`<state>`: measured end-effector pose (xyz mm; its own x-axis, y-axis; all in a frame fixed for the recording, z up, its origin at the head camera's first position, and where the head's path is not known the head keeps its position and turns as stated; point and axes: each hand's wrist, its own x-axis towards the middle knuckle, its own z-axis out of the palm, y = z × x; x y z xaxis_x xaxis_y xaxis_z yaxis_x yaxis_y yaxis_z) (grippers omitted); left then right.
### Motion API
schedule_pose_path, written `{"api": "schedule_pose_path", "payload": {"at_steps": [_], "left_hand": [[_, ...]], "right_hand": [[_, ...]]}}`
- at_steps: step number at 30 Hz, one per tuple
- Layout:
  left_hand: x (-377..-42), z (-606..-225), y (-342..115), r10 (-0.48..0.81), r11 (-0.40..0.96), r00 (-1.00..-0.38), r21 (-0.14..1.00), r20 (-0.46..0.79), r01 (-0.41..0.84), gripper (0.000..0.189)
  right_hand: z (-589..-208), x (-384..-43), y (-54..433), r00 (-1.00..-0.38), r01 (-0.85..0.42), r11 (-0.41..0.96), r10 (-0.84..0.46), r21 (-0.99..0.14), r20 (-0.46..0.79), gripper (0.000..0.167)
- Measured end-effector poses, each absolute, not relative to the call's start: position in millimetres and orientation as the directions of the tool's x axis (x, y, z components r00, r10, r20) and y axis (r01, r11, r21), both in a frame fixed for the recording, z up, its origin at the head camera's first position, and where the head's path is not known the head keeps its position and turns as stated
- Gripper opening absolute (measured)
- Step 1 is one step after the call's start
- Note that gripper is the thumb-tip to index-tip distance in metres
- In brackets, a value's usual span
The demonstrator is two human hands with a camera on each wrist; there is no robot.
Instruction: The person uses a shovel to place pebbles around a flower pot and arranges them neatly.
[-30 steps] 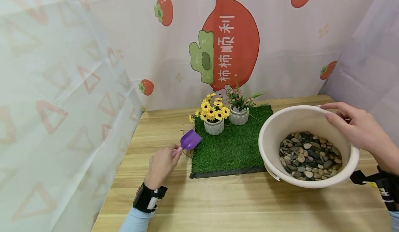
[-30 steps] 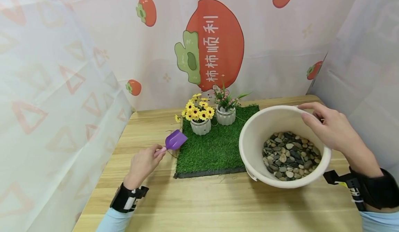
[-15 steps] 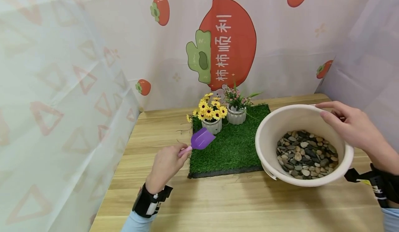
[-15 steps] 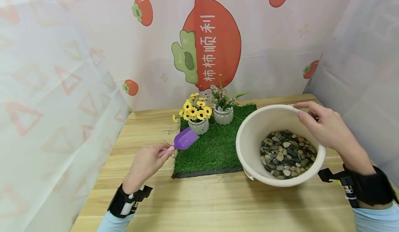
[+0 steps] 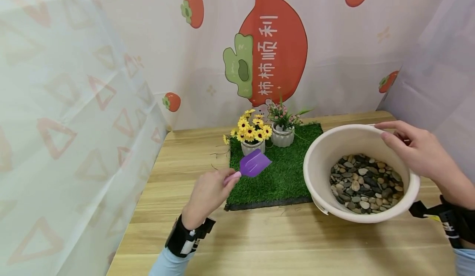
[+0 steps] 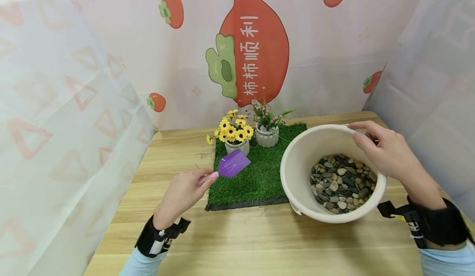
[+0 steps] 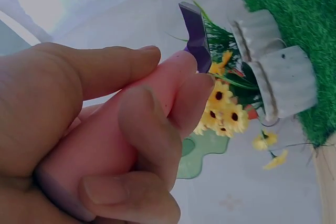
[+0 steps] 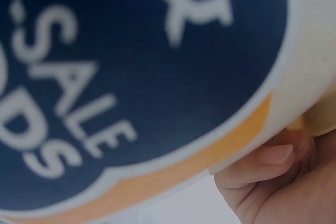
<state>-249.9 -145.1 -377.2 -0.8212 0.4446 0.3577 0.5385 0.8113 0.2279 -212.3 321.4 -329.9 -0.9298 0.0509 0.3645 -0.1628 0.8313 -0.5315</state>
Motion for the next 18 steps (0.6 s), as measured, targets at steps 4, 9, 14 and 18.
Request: {"api": "schedule_pose_path", "payload": {"at_steps": [4, 9, 14, 18], "left_hand": [[-246.5, -370.5, -139.0, 0.455, 0.800, -0.805, 0.222, 0.381, 0.558, 0.024], [-241.3, -360.6, -130.5, 0.496, 0.768, -0.776, 0.222, 0.389, 0.601, 0.024], [-239.6, -350.9, -120.0, 0.524, 0.742, -0.765, 0.241, 0.373, 0.626, 0.024], [-240.7, -346.5, -113.7, 0.554, 0.721, -0.750, 0.242, 0.362, 0.650, 0.023]], "right_hand": [[-329.7, -211.2, 321.3, -0.929, -0.168, 0.830, 0.047, -0.532, 0.367, 0.033], [-329.0, -211.7, 320.2, -0.930, -0.175, 0.833, 0.036, -0.526, 0.366, 0.033], [-327.8, -212.0, 319.4, -0.931, -0.164, 0.836, 0.045, -0.524, 0.362, 0.033], [-327.6, -212.0, 319.5, -0.930, -0.165, 0.838, 0.044, -0.521, 0.366, 0.033]]}}
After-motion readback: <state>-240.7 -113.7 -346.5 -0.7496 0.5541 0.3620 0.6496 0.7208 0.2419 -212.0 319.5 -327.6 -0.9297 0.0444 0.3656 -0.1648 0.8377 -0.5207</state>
